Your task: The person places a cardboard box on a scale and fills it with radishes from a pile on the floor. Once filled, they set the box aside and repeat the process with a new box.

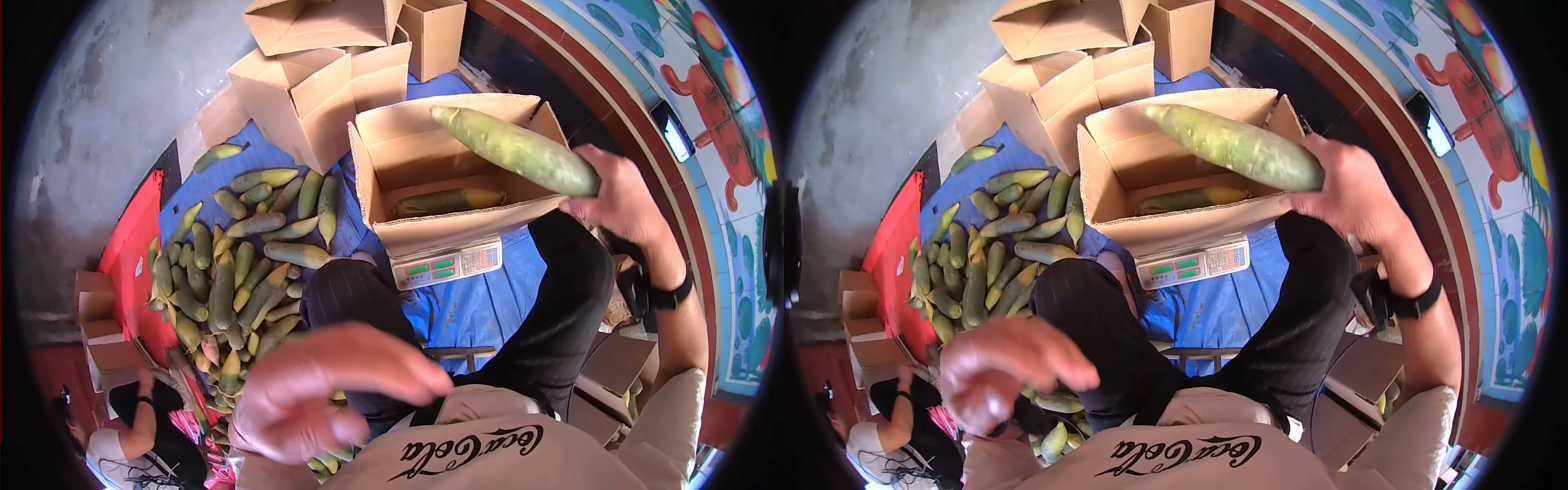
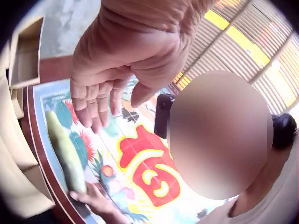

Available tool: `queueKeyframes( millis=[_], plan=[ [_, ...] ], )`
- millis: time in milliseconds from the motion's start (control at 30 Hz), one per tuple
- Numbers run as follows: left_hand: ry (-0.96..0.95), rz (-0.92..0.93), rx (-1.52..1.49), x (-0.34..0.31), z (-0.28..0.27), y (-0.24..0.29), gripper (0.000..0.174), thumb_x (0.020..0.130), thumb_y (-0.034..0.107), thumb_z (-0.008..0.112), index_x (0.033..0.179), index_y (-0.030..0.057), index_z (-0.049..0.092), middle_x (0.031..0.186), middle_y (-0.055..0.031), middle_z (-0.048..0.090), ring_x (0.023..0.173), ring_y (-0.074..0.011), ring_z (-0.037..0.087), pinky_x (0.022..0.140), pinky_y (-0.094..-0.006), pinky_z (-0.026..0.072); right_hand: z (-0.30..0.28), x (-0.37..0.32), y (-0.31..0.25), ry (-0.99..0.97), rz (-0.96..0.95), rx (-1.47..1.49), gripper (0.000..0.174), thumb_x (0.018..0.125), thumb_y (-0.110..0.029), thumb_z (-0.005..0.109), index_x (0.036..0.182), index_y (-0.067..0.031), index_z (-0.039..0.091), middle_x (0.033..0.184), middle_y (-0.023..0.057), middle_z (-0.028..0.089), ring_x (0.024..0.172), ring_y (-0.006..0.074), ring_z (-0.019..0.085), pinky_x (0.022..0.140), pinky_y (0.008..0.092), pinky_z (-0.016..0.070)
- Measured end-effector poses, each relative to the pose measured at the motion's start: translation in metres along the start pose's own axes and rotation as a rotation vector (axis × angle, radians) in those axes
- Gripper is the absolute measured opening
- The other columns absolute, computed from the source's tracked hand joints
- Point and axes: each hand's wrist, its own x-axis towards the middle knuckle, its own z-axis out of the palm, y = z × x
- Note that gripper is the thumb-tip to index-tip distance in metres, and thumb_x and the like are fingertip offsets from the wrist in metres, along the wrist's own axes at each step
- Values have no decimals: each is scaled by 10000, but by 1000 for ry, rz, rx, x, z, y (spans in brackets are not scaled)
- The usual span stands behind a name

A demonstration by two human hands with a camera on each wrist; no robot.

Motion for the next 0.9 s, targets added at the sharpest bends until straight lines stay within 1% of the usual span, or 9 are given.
queueKeyframes(
  millis=[67, 100, 167, 400, 600, 667, 733, 833, 900],
  plan=[
    [-184, 39, -308, 9, 12, -3, 302, 893, 221, 554, 982, -65, 593, 1037, -305, 593, 856, -381, 632, 726, -430, 512, 6, 27, 5, -69, -24, -135, 503, 588, -195, 782, 1013, -6, 589, 848, 160, 635, 855, 331, 615, 743, 382, 479],
    [-176, 42, -310, 15, 23, -3, 302, 893, 221, 554, 982, -65, 593, 1037, -305, 593, 856, -381, 632, 726, -430, 512, 14, 41, 10, -75, -29, -138, 503, 588, -195, 782, 1013, -6, 589, 848, 160, 635, 855, 331, 615, 743, 382, 479],
    [-84, 290, -447, 23, 43, -2, 306, 939, 175, 520, 1085, -86, 586, 1017, -214, 617, 882, -308, 625, 725, -362, 504, 39, 68, 19, -275, -76, -441, 423, 623, -274, 751, 940, -35, 605, 857, 157, 638, 870, 345, 605, 752, 420, 470],
    [-8, 146, -634, 11, 50, -6, 180, 900, 116, 579, 968, -51, 593, 961, -213, 614, 818, -303, 618, 671, -357, 495, 115, 113, 23, -589, -119, -538, 397, 670, -295, 736, 934, -33, 597, 940, 145, 632, 940, 329, 597, 818, 418, 465],
    [-76, 226, -602, 14, 44, -17, 172, 892, 107, 590, 966, -49, 595, 951, -216, 618, 826, -316, 622, 674, -354, 497, 127, 114, 48, -451, -220, -314, 351, 780, -151, 652, 1108, -53, 570, 1109, 152, 578, 1097, 312, 519, 923, 386, 425],
    [-22, 242, -607, 13, 56, -15, 177, 890, 105, 592, 971, -52, 595, 945, -216, 620, 824, -318, 623, 674, -357, 498, 119, 111, 53, -258, -172, -396, 346, 800, -126, 619, 1138, -70, 565, 1132, 141, 572, 1137, 297, 494, 960, 368, 402],
    [25, 259, -612, 12, 62, -13, 181, 888, 104, 595, 975, -55, 596, 939, -216, 622, 822, -321, 624, 675, -359, 499, 99, 106, 46, -282, -114, -333, 312, 809, -128, 606, 1110, -55, 566, 1121, 141, 578, 1117, 310, 510, 954, 369, 412],
    [55, 276, -644, 11, 66, -11, 189, 888, 101, 595, 982, -63, 598, 931, -218, 624, 813, -322, 625, 668, -368, 500, 81, 78, 32, -55, -238, -144, 222, 798, -132, 623, 994, -32, 603, 983, 146, 611, 982, 324, 567, 856, 394, 463],
    [-11, 308, -627, 11, 66, -13, 183, 885, 98, 598, 969, -65, 602, 916, -219, 628, 806, -322, 629, 651, -366, 501, 71, 55, 26, -16, -248, -106, 211, 792, -122, 629, 980, -29, 600, 960, 147, 608, 963, 328, 568, 842, 393, 467]
  ],
)
